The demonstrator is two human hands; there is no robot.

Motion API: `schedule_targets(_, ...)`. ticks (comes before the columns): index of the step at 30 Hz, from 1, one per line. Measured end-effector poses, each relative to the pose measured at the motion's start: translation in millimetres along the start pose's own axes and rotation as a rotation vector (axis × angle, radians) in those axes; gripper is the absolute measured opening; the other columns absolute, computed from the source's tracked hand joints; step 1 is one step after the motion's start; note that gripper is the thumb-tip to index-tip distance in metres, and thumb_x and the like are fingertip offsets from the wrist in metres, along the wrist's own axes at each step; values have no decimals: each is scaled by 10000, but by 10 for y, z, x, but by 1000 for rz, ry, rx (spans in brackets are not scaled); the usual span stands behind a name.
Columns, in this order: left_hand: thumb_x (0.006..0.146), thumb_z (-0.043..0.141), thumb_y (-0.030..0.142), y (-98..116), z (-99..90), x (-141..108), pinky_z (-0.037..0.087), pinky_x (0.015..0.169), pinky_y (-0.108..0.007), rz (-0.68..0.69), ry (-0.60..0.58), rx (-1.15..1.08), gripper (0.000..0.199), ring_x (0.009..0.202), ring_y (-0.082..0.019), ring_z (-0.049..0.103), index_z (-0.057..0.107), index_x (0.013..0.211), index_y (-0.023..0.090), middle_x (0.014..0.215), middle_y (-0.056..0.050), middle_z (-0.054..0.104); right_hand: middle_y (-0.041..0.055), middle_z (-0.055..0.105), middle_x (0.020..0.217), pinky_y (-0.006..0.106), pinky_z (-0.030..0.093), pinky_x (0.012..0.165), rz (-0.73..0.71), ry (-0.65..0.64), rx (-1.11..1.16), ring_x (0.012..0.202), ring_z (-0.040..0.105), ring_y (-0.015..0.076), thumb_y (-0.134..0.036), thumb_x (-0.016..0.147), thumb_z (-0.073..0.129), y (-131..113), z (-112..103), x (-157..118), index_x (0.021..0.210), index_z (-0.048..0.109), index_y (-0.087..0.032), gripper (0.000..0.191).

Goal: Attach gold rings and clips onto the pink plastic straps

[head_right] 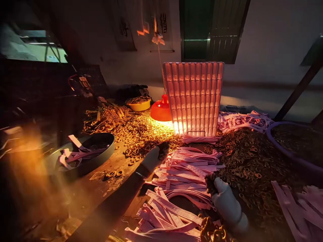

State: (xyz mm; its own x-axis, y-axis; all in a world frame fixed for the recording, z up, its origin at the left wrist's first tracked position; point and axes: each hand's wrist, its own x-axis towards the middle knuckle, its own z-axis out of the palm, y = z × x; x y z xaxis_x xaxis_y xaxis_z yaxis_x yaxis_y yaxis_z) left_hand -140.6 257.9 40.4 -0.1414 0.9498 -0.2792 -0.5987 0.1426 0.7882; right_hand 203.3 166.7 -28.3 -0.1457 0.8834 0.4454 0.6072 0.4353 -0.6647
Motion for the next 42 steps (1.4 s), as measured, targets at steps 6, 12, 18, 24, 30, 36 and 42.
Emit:
schedule_targets(6,931,674,339,-824,338,-1064,189,324,-128,-363,-231,-113,301,433,-29,341,654,1082,80,718,-17,560,75,773,930,325,586,772,-112,-126,199,785,703,203,-239,932,539,-742,-62,171,1171,707,-205,294)
schedule_targets(12,871,709,499,-1101,541,-1628,318,413,-171,-168,-256,107,387,461,-67,373,719,1036,149,602,21,498,64,760,983,328,574,821,14,-202,393,860,689,205,-268,883,651,-951,-29,28,1110,699,-207,240)
schedule_targets(18,848,748,446,-1123,667,-1723,305,384,-161,-223,-222,101,335,404,-52,380,617,749,155,539,25,529,21,725,889,292,579,691,279,-186,756,772,655,178,-306,778,763,-1048,-78,-43,1045,687,-217,292)
schedule_targets(24,954,603,293,-1097,700,-1683,223,297,-145,-654,-161,-319,215,483,-112,610,669,994,93,785,-99,731,39,713,939,315,591,683,477,-149,849,783,669,193,-466,765,807,-1125,-205,-63,1078,645,-221,430)
schedule_targets(30,850,728,328,-1084,514,-1766,258,330,-143,-416,-320,38,225,385,-65,465,640,822,122,574,-27,615,24,710,886,281,557,737,255,-297,570,790,642,166,-362,806,749,-1123,-297,-39,1055,692,-195,305)
schedule_targets(36,731,790,448,-970,519,-1801,194,336,-162,-294,-379,158,376,377,-46,350,517,742,190,527,69,428,74,736,1061,327,555,908,61,-298,347,986,679,204,-261,933,558,-1042,-354,-47,1166,683,-185,275)
schedule_targets(42,724,763,463,-1020,521,-1802,139,348,-179,-388,-367,147,382,386,-37,316,500,704,188,541,56,428,107,717,1107,369,543,931,-184,-263,33,1010,671,223,-82,864,482,-898,-404,-175,1284,630,-195,460)
